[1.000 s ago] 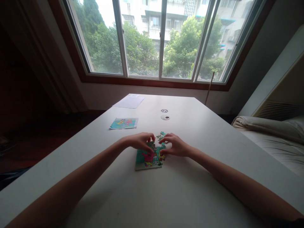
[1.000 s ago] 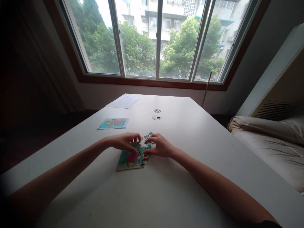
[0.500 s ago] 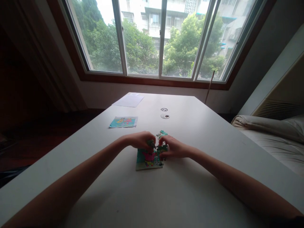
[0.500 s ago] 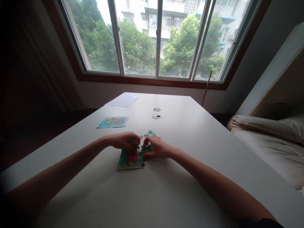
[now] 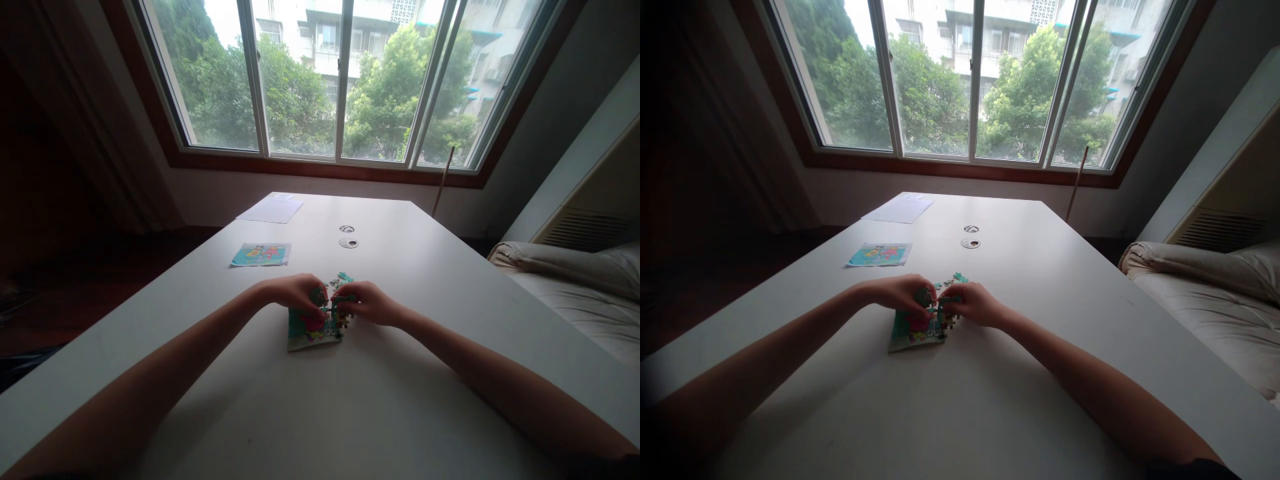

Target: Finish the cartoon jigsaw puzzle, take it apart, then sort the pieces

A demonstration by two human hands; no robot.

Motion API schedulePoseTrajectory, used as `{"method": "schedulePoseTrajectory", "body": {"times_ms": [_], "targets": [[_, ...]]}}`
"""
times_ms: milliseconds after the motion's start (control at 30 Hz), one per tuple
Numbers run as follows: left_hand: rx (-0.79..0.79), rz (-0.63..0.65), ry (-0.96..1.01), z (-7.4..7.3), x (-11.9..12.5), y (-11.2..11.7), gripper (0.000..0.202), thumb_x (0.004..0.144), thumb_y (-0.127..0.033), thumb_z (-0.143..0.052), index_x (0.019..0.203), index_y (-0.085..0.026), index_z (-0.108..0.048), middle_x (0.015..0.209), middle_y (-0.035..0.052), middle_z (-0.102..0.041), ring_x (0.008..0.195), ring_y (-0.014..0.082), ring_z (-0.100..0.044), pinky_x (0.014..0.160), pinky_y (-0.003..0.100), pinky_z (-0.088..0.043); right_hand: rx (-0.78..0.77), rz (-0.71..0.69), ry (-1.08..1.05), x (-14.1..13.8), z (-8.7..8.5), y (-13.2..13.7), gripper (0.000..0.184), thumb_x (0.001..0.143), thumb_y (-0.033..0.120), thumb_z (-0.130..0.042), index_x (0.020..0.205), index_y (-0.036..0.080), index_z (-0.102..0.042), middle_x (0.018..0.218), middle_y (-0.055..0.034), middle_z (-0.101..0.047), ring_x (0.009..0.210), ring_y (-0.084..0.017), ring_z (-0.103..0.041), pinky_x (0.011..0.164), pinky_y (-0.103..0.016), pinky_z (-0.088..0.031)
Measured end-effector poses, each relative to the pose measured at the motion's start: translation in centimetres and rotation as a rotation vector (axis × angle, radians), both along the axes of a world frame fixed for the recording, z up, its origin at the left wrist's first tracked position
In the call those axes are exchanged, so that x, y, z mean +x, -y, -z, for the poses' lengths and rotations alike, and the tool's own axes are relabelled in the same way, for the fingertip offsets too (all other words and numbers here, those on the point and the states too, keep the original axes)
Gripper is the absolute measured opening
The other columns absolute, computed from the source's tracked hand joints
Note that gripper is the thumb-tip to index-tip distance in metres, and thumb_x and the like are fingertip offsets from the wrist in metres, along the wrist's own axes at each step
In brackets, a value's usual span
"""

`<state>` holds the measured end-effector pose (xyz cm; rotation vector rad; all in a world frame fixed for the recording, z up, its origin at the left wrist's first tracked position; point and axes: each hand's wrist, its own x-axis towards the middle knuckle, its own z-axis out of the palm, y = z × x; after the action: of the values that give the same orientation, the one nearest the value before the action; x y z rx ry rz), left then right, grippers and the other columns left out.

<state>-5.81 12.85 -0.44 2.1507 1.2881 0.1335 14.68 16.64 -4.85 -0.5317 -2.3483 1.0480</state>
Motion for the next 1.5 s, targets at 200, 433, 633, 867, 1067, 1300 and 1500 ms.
{"method": "schedulePoseTrajectory", "body": {"times_ms": [200,433,633,867,1067,1300,1500], "targets": [[-0.088,-0.037,0.018,0.4,-0.3,0.0,0.031,0.057,-0.031,-0.070,0.085,-0.016,-0.066,0.073,0.0006,-0.066,0.062,0.0147,-0.057,0.050,0.019,-0.041,-0.333,0.005,-0.180,-0.2,0.0,-0.2,0.025,0.070,0.032,-0.063,0.086,0.013,-0.062,0.076,-0.0045,-0.063,0.068,-0.014,-0.059,0.063,-0.028,-0.048],[-0.088,0.003,-0.018,-0.2,-1.0,0.1,0.032,0.057,-0.028,-0.070,0.086,-0.019,-0.066,0.081,0.0005,-0.066,0.072,0.0157,-0.057,0.061,0.021,-0.043,-0.581,0.074,-0.347,-0.3,0.1,-1.0,0.029,0.063,0.034,-0.069,0.082,0.013,-0.061,0.074,-0.0030,-0.063,0.067,-0.013,-0.059,0.067,-0.029,-0.048],[0.094,-0.078,0.156,-0.1,-0.4,-0.1,0.035,0.062,-0.036,-0.067,0.093,-0.018,-0.065,0.096,0.0042,-0.064,0.088,0.0187,-0.054,0.072,0.024,-0.041,-0.713,0.189,-0.485,-0.5,0.5,-1.6,0.031,0.060,0.032,-0.072,0.084,0.015,-0.061,0.074,-0.0023,-0.064,0.066,-0.014,-0.060,0.064,-0.029,-0.048],[0.120,-0.207,0.365,1.8,1.1,-0.8,0.023,0.071,-0.030,-0.057,0.082,-0.011,-0.063,0.073,0.0054,-0.066,0.067,0.0145,-0.057,0.059,0.023,-0.042,-0.744,0.178,-0.518,-0.4,0.4,-1.5,0.029,0.059,0.030,-0.073,0.079,0.015,-0.060,0.071,-0.0014,-0.064,0.065,-0.013,-0.060,0.064,-0.029,-0.048],[0.130,-0.259,0.408,2.5,1.4,-1.1,0.025,0.071,-0.023,-0.053,0.091,-0.011,-0.062,0.066,0.0037,-0.064,0.059,0.0127,-0.055,0.052,0.022,-0.040,-0.730,0.167,-0.502,-0.2,0.9,-1.9,0.029,0.059,0.031,-0.072,0.079,0.014,-0.060,0.069,-0.0011,-0.064,0.064,-0.013,-0.060,0.064,-0.029,-0.048],[0.156,-0.287,0.451,2.7,1.6,-1.1,0.025,0.072,-0.026,-0.053,0.087,-0.010,-0.065,0.075,0.0060,-0.066,0.066,0.0139,-0.058,0.058,0.023,-0.043,-0.726,0.195,-0.485,-0.2,1.2,-2.1,0.029,0.061,0.030,-0.072,0.081,0.014,-0.059,0.069,-0.0017,-0.065,0.061,-0.011,-0.060,0.059,-0.024,-0.047],[0.232,-0.308,0.434,2.5,1.4,-1.0,0.021,0.066,-0.023,-0.060,0.083,-0.014,-0.067,0.071,0.0032,-0.065,0.066,0.0146,-0.057,0.062,0.025,-0.043,-0.726,0.211,-0.448,0.0,1.0,-2.0,0.033,0.059,0.030,-0.073,0.083,0.014,-0.058,0.069,-0.0025,-0.066,0.062,-0.013,-0.061,0.058,-0.027,-0.048]]}}
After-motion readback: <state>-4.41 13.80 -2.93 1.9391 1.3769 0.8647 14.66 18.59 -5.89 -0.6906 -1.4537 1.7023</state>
